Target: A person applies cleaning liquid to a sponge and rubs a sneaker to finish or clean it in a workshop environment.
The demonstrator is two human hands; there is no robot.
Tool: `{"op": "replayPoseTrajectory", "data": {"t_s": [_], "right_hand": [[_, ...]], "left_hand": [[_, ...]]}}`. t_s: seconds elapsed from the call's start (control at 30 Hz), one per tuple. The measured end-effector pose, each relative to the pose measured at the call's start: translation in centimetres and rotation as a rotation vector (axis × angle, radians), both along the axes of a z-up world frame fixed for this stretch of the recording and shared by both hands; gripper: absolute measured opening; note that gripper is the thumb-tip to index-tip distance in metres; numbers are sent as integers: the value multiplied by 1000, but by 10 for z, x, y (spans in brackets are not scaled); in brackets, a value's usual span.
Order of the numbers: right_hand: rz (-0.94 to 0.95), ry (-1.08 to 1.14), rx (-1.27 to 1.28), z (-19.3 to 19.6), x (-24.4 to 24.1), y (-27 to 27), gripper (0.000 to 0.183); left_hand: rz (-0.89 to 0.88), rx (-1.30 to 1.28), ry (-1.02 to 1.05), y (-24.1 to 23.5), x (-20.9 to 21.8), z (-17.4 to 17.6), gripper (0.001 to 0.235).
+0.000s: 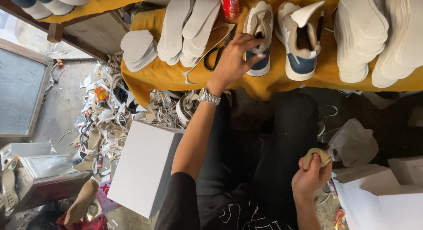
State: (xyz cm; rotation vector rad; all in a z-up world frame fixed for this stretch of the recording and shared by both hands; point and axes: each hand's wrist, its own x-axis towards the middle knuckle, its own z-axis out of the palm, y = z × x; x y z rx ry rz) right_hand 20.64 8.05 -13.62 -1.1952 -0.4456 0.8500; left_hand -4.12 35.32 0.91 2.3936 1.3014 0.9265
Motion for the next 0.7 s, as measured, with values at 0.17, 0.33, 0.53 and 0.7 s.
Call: {"op": "replayPoseTrajectory", "data": {"t_s": [0.17, 0.33, 0.53, 0.7], "right_hand": [[1, -42, 4, 9, -4, 3, 14], [35, -63, 27, 16, -4, 3, 16], [41, -7, -4, 12, -4, 2, 12], [29, -63, 17, 8, -11, 2, 10]], "left_hand": [[7, -120, -232, 14, 3, -8, 38], [55, -273, -404, 20, 8, -14, 30], [-74, -198, -443, -6, 6, 6, 20], [-216, -285, -541, -130, -45, 64, 16]]}}
